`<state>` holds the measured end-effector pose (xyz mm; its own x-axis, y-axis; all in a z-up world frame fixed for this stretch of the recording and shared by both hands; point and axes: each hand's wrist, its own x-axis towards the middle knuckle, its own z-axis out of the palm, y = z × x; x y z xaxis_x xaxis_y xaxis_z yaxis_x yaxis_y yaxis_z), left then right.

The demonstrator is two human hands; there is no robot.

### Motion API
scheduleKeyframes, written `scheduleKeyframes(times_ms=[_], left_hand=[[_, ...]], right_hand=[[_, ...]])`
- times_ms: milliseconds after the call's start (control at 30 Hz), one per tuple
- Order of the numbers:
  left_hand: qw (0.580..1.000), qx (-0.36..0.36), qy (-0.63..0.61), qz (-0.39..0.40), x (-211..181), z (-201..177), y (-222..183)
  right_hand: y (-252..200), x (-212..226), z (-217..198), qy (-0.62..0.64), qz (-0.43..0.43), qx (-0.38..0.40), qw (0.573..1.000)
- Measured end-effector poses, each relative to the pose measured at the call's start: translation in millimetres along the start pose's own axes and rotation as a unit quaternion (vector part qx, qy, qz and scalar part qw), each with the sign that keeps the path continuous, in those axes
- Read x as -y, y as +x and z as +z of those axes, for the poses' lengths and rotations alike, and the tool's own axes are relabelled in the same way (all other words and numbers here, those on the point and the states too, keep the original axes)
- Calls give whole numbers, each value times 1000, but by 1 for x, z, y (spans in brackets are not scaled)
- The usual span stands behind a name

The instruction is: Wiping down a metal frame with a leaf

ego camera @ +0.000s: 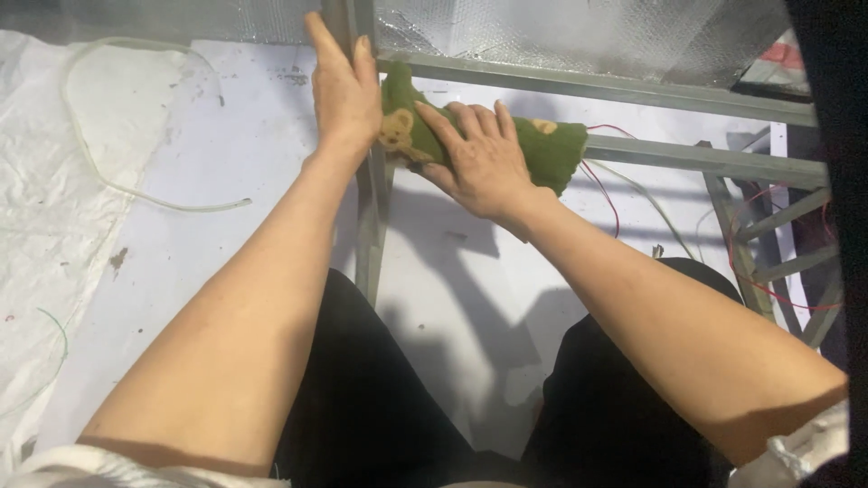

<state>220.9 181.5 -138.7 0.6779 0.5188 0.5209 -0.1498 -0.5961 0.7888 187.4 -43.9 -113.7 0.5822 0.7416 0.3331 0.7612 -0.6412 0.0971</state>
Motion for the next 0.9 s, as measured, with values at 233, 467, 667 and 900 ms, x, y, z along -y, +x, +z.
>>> scheduleKeyframes(times_ms=[233, 467, 667, 900], left_hand=[[1000, 1, 16, 18, 10, 1, 4], [999, 27, -20, -4, -18, -17, -4], [1000, 6, -8, 21, -9, -11, -1], [999, -17, -9, 49, 9, -2, 3]], right_hand=[[-62, -82, -13, 29, 84, 30, 996], [-141, -192, -47, 7, 240, 144, 960], [-173, -248, -21, -23, 297, 142, 944], [-114, -186, -19, -35, 329, 219, 918]])
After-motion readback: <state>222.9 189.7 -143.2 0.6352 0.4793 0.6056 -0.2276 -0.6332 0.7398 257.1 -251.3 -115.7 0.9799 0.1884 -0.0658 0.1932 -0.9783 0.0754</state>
